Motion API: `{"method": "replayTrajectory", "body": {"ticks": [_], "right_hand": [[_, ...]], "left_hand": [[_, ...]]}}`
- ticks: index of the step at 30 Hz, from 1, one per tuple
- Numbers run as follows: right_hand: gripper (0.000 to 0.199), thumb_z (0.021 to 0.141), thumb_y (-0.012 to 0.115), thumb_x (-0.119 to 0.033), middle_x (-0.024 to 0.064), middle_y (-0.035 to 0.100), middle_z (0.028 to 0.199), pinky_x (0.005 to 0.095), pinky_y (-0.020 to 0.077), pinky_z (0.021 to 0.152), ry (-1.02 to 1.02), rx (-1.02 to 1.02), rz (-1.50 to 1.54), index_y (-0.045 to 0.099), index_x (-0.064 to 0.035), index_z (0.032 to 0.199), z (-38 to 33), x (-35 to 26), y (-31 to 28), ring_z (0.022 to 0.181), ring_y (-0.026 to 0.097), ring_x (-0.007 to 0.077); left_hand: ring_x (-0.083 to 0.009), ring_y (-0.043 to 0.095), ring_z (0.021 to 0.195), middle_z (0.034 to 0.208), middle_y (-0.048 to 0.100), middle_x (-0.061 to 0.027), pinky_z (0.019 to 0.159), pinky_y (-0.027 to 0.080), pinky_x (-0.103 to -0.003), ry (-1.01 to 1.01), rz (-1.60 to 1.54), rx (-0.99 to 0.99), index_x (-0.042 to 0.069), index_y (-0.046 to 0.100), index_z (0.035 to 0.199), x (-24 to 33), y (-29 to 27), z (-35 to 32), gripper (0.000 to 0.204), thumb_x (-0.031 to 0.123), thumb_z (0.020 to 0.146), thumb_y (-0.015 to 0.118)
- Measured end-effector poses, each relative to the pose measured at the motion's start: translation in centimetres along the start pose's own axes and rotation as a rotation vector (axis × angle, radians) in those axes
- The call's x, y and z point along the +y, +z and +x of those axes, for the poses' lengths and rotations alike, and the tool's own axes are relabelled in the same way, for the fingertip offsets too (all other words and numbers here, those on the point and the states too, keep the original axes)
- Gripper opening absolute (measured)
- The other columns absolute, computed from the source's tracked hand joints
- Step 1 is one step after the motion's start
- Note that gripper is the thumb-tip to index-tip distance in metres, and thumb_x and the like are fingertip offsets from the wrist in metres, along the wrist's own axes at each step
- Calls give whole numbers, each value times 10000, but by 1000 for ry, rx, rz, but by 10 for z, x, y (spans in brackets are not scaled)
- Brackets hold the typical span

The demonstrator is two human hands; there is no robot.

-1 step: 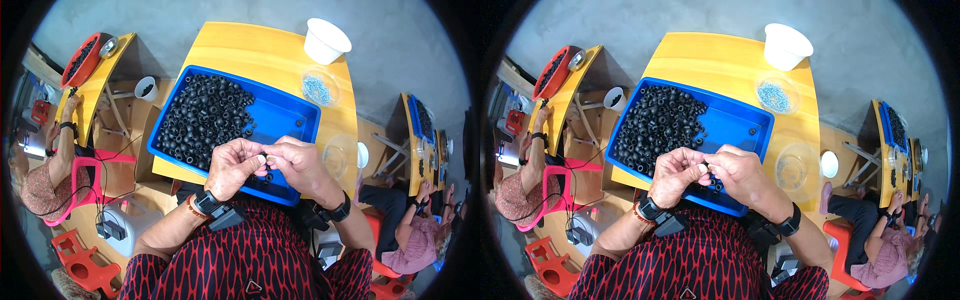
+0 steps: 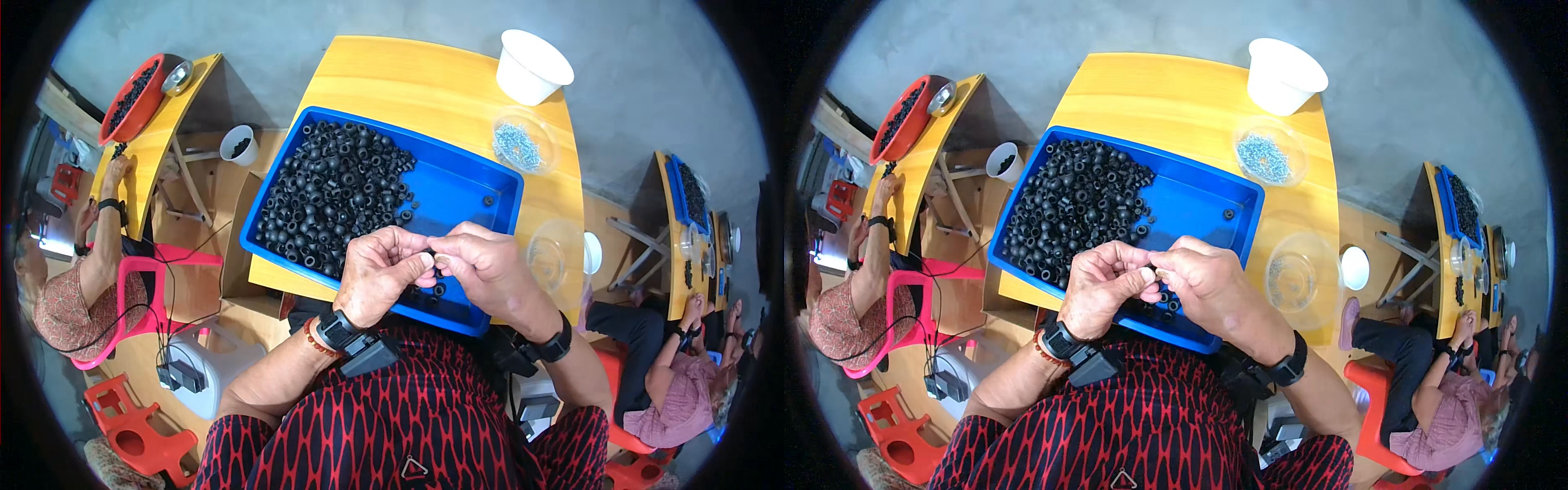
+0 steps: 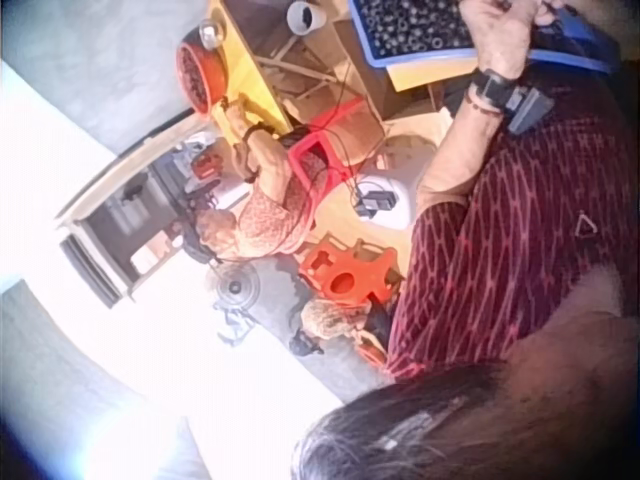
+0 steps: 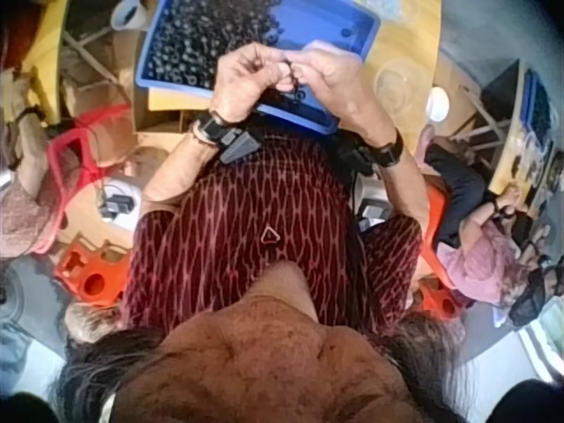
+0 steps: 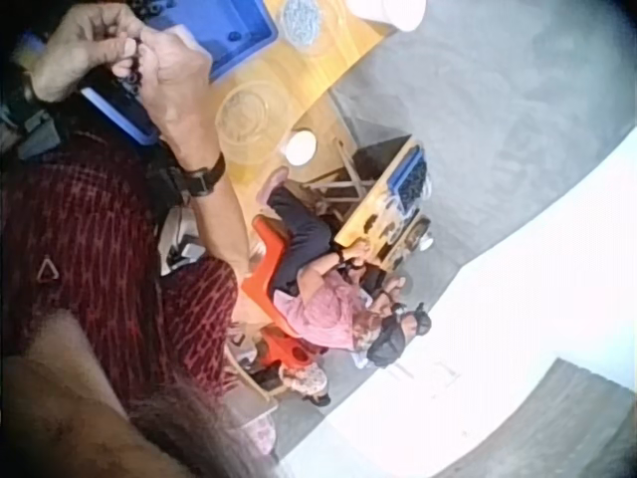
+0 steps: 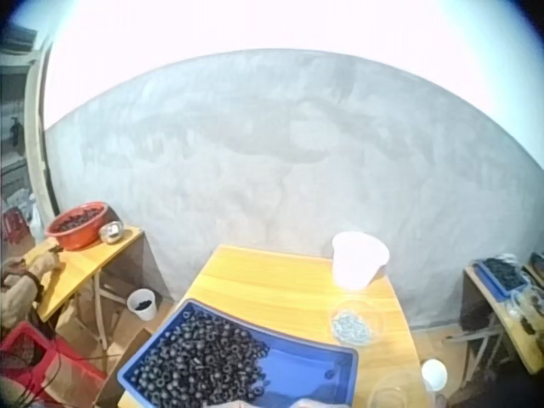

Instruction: The person is assembling small black plastic components by inserting small metal bearings into them.

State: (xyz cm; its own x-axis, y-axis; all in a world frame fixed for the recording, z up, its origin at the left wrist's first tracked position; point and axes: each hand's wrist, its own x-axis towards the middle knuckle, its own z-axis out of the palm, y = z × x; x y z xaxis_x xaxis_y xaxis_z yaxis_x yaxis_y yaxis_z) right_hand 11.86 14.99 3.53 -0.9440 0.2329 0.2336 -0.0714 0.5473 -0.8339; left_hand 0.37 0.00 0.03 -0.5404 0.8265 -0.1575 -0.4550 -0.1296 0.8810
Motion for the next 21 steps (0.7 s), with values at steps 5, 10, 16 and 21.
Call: {"method": "replayTrajectory", "body": {"ticks": [5, 10, 16, 21], "right_hand": [[167, 865, 601, 44, 161, 629, 856, 385, 532, 639, -119, 25, -125, 659, 30, 1021, 0, -5, 0, 741, 652, 334], [186, 850, 604, 47, 165, 623, 851, 379, 532, 634, -169, -6, -171, 647, 29, 1030, 0, -7, -3, 736, 650, 337], [271, 832, 690, -54, 166, 628, 853, 388, 544, 661, -28, -9, -58, 648, 16, 1090, 2, -8, -8, 746, 648, 340], [329, 811, 757, -159, 178, 627, 845, 419, 549, 669, -83, -107, -223, 634, 31, 1051, 7, -12, -5, 742, 647, 355]], "left_hand": [[-176, 715, 750, 899, 712, -122, 679, 618, -301, -51, -13, -14, -22, 646, 968, -3, -5, 3, 78, 22, 917, 686], [-163, 708, 722, 866, 705, -108, 672, 617, -298, -77, -17, -36, -8, 642, 935, 0, -5, 4, 66, 43, 925, 683], [-154, 694, 703, 838, 691, -86, 664, 605, -294, -83, -47, -32, -7, 641, 931, 5, -5, 4, 66, 47, 926, 679], [-122, 655, 725, 839, 687, -70, 684, 553, -262, -43, -17, -68, -9, 657, 936, 1, -5, 4, 65, 46, 920, 687]]}}
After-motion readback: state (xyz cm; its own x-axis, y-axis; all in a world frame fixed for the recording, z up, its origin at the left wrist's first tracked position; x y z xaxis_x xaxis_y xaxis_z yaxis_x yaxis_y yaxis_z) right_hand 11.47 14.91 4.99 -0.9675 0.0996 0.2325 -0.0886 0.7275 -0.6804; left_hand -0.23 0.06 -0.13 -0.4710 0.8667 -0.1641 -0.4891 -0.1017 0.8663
